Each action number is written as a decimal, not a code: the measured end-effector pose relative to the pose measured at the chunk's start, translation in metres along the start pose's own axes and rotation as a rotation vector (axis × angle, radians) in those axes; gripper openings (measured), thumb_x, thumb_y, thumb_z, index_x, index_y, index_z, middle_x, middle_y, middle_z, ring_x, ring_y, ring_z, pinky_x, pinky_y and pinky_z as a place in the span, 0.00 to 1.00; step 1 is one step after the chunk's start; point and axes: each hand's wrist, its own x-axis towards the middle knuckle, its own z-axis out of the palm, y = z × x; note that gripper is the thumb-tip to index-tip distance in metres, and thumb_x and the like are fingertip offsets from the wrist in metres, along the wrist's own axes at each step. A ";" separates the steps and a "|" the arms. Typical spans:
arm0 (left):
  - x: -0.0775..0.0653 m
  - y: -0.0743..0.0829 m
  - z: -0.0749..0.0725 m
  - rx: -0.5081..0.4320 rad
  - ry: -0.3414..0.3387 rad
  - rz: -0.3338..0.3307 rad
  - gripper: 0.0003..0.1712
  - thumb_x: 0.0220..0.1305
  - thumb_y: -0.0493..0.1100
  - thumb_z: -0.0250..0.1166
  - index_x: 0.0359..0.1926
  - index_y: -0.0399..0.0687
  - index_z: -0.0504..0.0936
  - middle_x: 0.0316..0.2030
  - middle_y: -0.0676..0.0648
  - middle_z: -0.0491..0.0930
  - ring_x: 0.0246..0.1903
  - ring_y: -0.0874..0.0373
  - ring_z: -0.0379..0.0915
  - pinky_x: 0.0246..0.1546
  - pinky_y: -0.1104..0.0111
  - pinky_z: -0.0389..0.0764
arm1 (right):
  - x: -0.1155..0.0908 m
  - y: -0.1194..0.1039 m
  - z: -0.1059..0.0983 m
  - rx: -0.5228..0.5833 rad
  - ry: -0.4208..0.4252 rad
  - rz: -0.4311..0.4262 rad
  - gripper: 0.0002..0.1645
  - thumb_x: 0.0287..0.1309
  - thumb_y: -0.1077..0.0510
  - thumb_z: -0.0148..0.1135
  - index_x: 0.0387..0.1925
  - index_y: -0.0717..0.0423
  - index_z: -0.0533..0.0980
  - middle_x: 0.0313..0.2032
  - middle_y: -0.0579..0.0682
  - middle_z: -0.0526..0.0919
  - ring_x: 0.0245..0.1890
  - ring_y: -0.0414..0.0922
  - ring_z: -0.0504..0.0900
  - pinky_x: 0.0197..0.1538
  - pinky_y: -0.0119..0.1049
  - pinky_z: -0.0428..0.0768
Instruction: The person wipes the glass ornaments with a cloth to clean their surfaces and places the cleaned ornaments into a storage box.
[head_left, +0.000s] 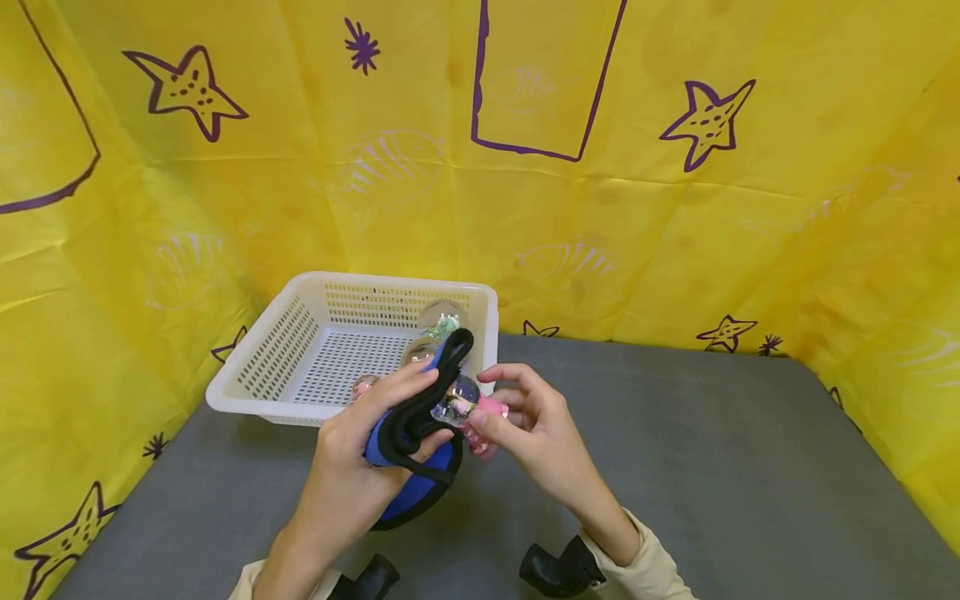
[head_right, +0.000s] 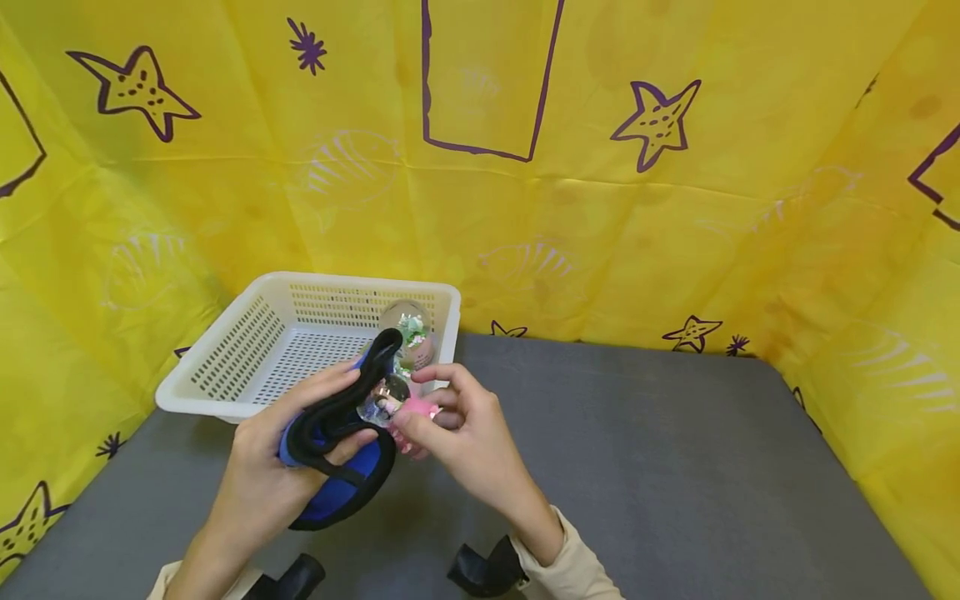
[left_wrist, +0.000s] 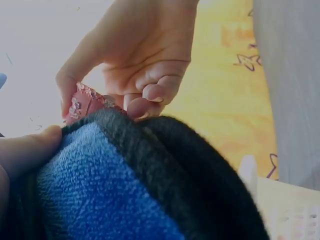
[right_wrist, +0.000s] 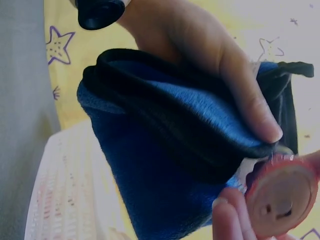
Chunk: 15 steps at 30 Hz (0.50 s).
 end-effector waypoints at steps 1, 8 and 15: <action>0.000 -0.001 0.000 -0.001 0.005 -0.003 0.25 0.61 0.52 0.70 0.56 0.45 0.82 0.56 0.43 0.83 0.61 0.59 0.76 0.54 0.78 0.69 | 0.000 0.000 0.000 0.004 0.005 0.012 0.23 0.62 0.63 0.62 0.56 0.68 0.68 0.34 0.65 0.84 0.23 0.39 0.84 0.30 0.43 0.86; 0.001 -0.001 -0.002 -0.080 0.017 -0.069 0.32 0.47 0.30 0.78 0.56 0.42 0.81 0.56 0.43 0.82 0.60 0.56 0.77 0.62 0.75 0.74 | 0.003 0.000 -0.001 0.043 0.057 0.019 0.20 0.64 0.64 0.60 0.54 0.71 0.68 0.33 0.56 0.85 0.24 0.38 0.84 0.33 0.40 0.87; 0.000 0.002 -0.003 -0.126 -0.034 -0.141 0.38 0.43 0.25 0.77 0.59 0.43 0.79 0.57 0.44 0.81 0.57 0.60 0.75 0.60 0.77 0.73 | 0.006 0.002 -0.007 0.144 0.104 0.052 0.20 0.70 0.61 0.52 0.55 0.73 0.65 0.31 0.40 0.86 0.27 0.39 0.87 0.34 0.35 0.86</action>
